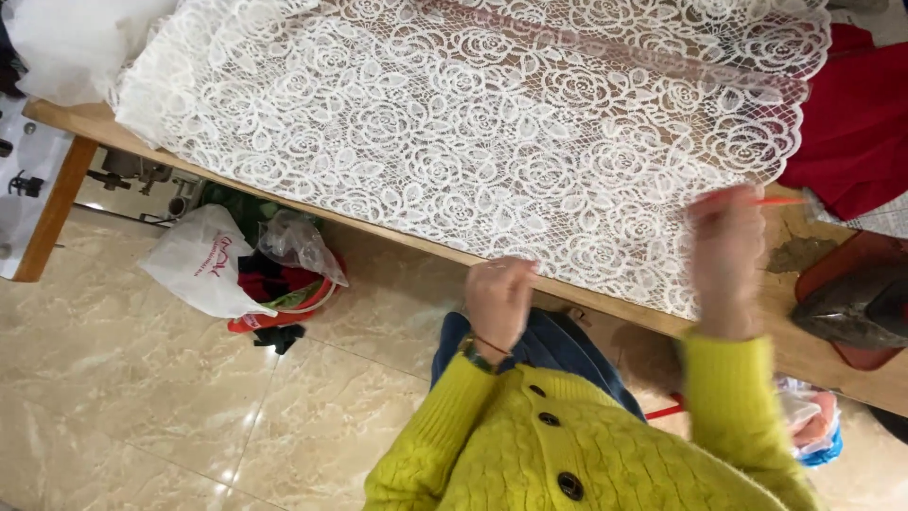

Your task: Measuring and marking lace fabric on a work table using a long ruler and a red marking pen.

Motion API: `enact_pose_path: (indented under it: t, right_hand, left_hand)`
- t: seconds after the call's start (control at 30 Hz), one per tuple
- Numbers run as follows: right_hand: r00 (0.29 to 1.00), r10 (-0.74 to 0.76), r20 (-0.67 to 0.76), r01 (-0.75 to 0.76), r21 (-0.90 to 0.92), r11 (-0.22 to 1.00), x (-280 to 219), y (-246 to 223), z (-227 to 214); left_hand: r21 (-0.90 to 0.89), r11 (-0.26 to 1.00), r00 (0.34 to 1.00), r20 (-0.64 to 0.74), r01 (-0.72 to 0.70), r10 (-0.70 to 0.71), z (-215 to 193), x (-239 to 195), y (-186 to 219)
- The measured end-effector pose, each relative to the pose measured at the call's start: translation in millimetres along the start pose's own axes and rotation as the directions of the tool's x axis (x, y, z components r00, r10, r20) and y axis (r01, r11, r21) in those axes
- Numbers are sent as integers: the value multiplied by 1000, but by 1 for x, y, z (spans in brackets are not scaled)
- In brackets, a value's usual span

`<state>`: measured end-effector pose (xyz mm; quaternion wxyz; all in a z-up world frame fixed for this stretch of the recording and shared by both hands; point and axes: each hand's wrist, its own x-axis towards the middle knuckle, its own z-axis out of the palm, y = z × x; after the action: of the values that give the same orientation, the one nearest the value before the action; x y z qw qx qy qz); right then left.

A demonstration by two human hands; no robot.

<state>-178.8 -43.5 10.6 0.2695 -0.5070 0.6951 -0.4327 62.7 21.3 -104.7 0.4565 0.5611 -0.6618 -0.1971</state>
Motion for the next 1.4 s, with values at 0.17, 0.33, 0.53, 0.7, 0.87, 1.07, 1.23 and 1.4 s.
enact_pose_path:
  t: [0.17, 0.33, 0.53, 0.7, 0.87, 1.07, 1.23, 1.4]
  right_hand:
    - [995, 90, -38, -61, 470, 880, 28, 36, -5]
    - [936, -230, 266, 184, 185, 965, 13, 84, 74]
    - [939, -240, 246, 233, 57, 971, 14, 99, 104]
    - [955, -246, 168, 262, -81, 962, 37, 114, 92]
    - [955, -272, 119, 292, -210, 933, 44, 117, 81]
    - [948, -224, 224, 271, -208, 940, 47, 106, 81]
    - [949, -262, 175, 293, -184, 938, 50, 114, 65]
    - [953, -217, 209, 273, -293, 916, 53, 116, 62]
  left_hand:
    - [151, 985, 988, 118, 85, -104, -8, 5, -14]
    - [370, 789, 794, 564, -490, 228, 61, 30, -18]
    - [426, 810, 914, 229, -404, 335, 98, 38, -49]
    - [400, 841, 927, 241, -365, 287, 109, 34, -61]
    - [400, 845, 924, 287, -355, 252, 111, 30, -63]
    - [389, 857, 926, 303, -337, 226, 110, 29, -65]
    - [376, 872, 925, 329, -314, 192, 109, 32, -64]
    - [362, 880, 921, 344, -309, 182, 109, 28, -65]
